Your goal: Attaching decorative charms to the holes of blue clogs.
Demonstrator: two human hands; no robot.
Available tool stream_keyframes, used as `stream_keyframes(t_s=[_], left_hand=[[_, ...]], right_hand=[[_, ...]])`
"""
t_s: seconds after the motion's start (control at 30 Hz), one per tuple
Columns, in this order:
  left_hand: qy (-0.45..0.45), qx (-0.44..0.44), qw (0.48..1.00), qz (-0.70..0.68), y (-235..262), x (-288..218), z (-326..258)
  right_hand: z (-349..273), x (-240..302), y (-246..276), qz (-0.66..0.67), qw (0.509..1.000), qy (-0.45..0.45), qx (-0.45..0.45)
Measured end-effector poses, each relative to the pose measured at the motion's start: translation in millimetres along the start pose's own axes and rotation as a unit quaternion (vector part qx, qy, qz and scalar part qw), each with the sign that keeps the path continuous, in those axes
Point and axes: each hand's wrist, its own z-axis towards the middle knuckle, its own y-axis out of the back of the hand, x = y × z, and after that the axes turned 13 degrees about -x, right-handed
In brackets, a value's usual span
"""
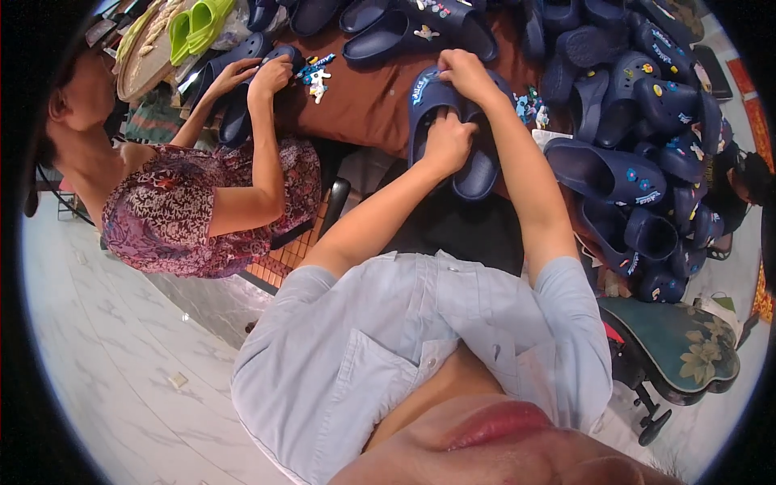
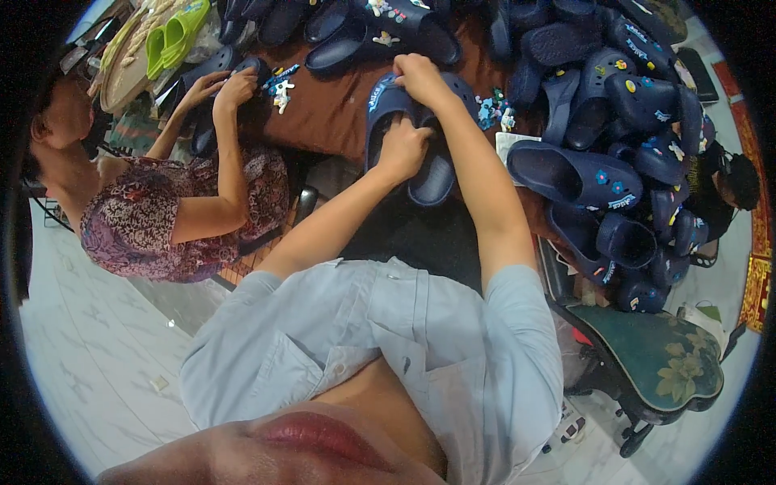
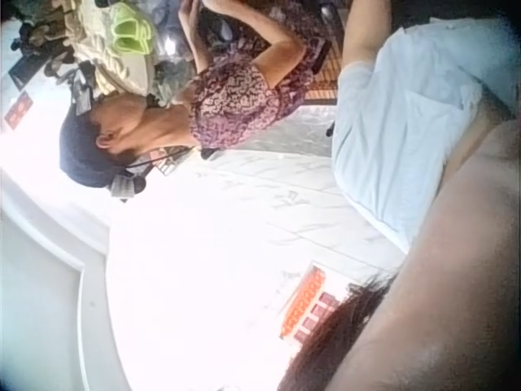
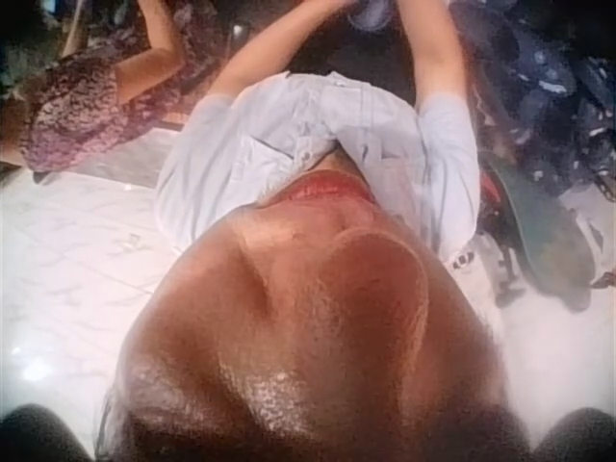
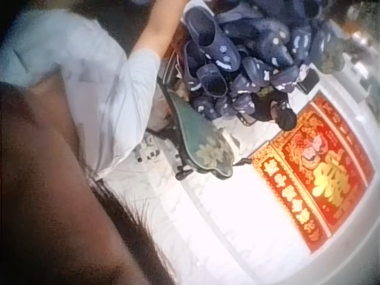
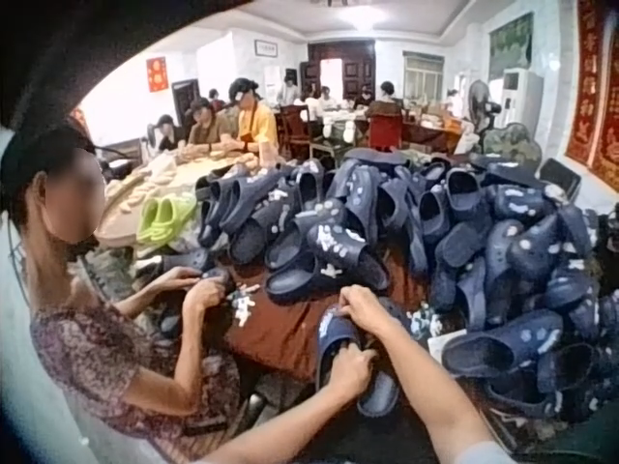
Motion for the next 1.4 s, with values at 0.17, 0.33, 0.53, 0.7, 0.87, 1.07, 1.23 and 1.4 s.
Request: stream_keyframes(t_s=[0.17, 0.33, 0.53, 0.7, 0.87, 1.07, 1.23, 1.4], left_hand=[[0.013, -0.011, 1.000, -0.009, 0, 0, -1], [0.020, 0.015, 1.000, -0.018, 3, -2, 0], [0.012, -0.007, 1.000, -0.017, 7, -3, -1], [0.025, 0.022, 0.999, -0.011, 7, -3, -1], [-0.006, -0.013, 1.000, -0.017, 6, -1, -1], [-0.011, -0.017, 1.000, -0.017, 2, 1, -1], [-0.002, 0.029, 1.000, -0.007, -1, 4, -2], [-0.022, -0.016, 0.999, -0.019, -5, 4, -2]], right_hand=[[-15, -43, 49, -0.101, 0.987, -0.105, -0.068], [-46, -69, 78, -0.229, 0.939, -0.258, -0.012], [-50, -52, 72, -0.262, 0.941, -0.211, -0.040], [-18, -19, 37, -0.030, 0.992, 0.099, -0.074], [-15, 16, -21, -0.041, 0.981, 0.146, 0.125], [-3, 10, -18, 0.012, 0.959, 0.182, 0.216], [-4, 18, -17, 0.019, 0.966, 0.160, 0.203], [-6, 24, -19, 0.019, 0.973, 0.097, 0.210]])
